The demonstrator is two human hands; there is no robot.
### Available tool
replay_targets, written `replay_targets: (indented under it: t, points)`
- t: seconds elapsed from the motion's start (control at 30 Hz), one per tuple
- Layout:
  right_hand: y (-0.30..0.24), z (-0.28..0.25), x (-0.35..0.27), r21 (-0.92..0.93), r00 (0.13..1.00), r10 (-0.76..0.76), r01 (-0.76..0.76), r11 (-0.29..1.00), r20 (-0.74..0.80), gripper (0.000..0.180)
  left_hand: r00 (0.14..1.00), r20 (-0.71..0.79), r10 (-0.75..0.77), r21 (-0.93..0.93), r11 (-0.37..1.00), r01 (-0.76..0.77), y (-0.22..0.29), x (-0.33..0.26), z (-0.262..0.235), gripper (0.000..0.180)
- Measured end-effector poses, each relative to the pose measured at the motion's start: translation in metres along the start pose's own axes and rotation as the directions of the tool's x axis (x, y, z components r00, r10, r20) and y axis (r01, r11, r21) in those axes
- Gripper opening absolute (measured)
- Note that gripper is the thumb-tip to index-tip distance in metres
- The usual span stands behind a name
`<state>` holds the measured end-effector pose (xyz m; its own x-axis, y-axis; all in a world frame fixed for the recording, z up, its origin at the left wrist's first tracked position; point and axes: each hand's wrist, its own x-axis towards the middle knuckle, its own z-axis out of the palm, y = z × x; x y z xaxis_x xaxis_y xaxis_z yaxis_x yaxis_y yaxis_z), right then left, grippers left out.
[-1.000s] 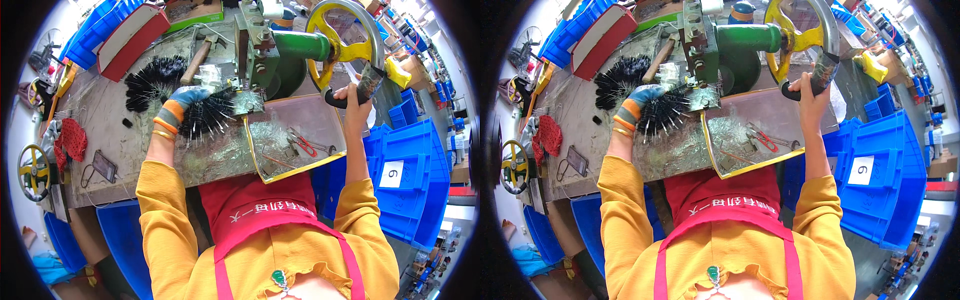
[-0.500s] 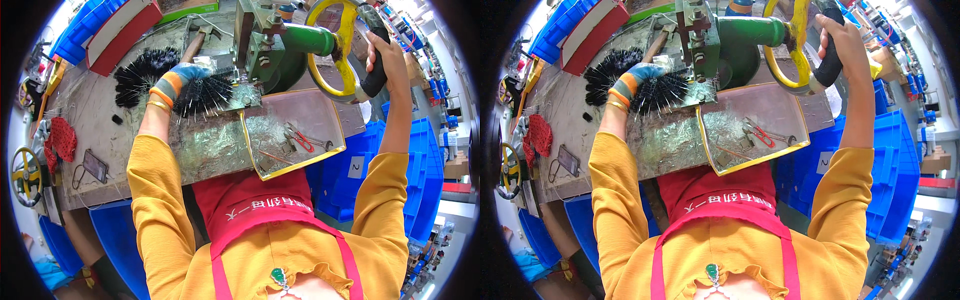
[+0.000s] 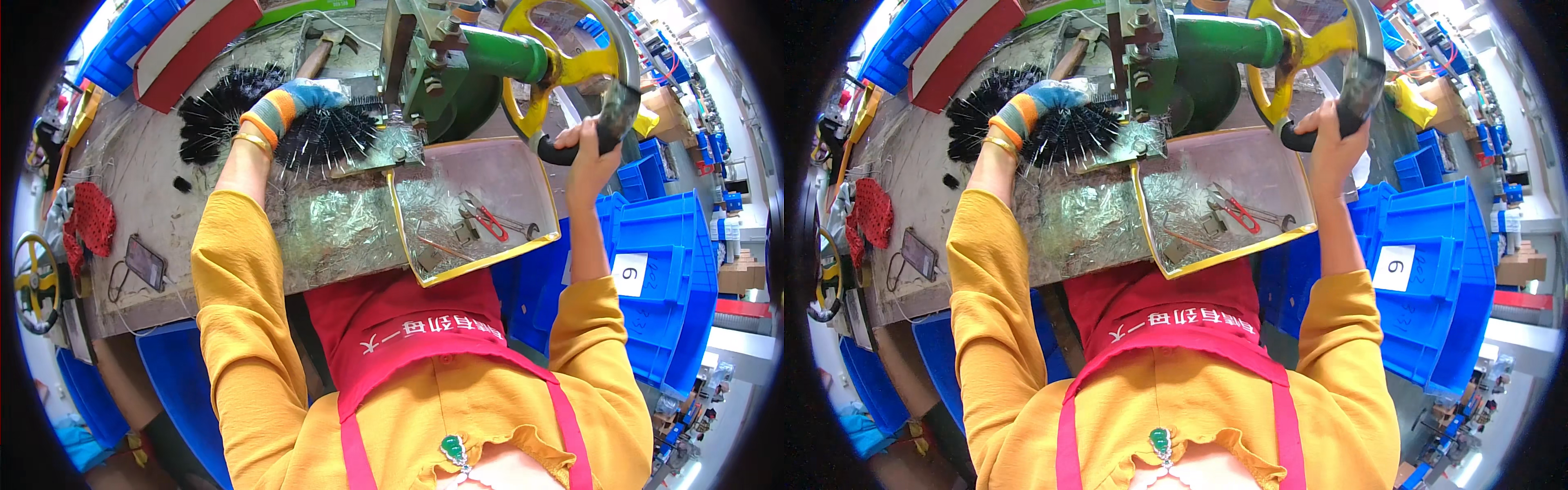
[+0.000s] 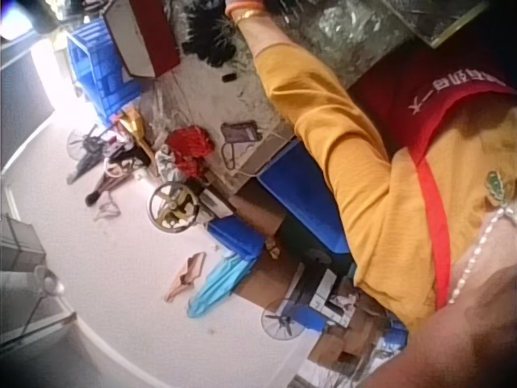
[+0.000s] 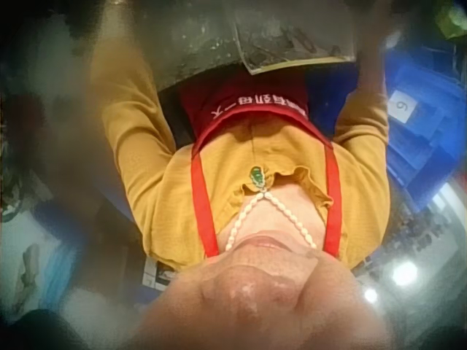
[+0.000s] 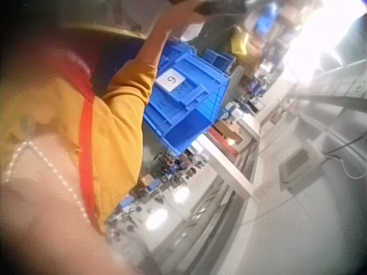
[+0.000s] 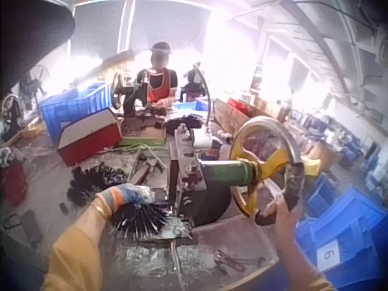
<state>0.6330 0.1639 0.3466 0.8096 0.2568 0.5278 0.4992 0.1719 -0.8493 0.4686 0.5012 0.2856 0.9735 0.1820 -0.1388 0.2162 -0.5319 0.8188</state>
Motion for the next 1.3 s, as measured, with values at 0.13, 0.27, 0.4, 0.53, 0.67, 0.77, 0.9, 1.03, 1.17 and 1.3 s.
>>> replay_targets:
  t: [0.13,0.27,0.4,0.53,0.67,0.77,0.9,1.03,1.17,1.3]
  points:
    - [-0.026,0.004,0.018,-0.140,0.992,0.101,-0.090,0.986,0.076,0.010,0.999,-0.011,-0.032,-0.407,0.913,0.025,-0.029,-0.007,0.000,0.031]
    - [-0.014,0.007,0.006,0.033,0.999,0.046,-0.045,0.998,-0.010,0.011,0.992,-0.122,-0.012,-0.599,0.798,-0.064,-0.048,-0.010,0.011,0.032]
    - [0.029,0.003,-0.010,0.082,0.984,-0.169,0.173,0.981,-0.052,0.012,0.980,-0.191,-0.062,-0.649,0.757,-0.078,-0.017,-0.017,0.026,0.036]
    - [-0.022,0.002,0.015,-0.115,0.998,0.046,-0.041,0.993,0.034,0.012,0.970,-0.240,0.025,-0.642,0.746,-0.178,-0.019,-0.018,0.028,0.035]
    - [-0.046,-0.002,0.048,-0.327,0.966,0.192,-0.128,0.936,0.171,0.018,0.959,-0.278,-0.048,-0.670,0.725,-0.158,-0.018,-0.017,0.031,0.034]
    - [-0.055,0.001,0.064,-0.314,0.959,0.227,-0.165,0.935,0.170,0.021,0.946,-0.254,-0.200,-0.726,0.686,-0.050,-0.011,-0.015,0.035,0.034]
    - [-0.047,0.005,0.052,-0.265,0.976,0.140,-0.093,0.960,0.165,0.018,0.914,-0.234,-0.332,-0.765,0.642,0.038,-0.011,-0.019,0.035,0.031]
    - [0.013,0.002,-0.006,-0.052,0.994,-0.107,0.105,0.993,-0.028,0.013,0.926,-0.280,-0.253,-0.679,0.734,-0.005,0.013,-0.015,0.037,0.028]
    - [0.000,0.005,0.001,-0.069,1.000,-0.012,0.010,0.998,-0.024,0.011,0.948,-0.301,-0.109,-0.542,0.837,-0.076,0.001,-0.020,0.036,0.026]
    - [-0.028,0.003,0.017,-0.189,0.994,0.080,-0.066,0.980,0.072,0.011,0.926,-0.359,-0.119,-0.594,0.795,-0.128,0.005,-0.024,0.045,0.030]
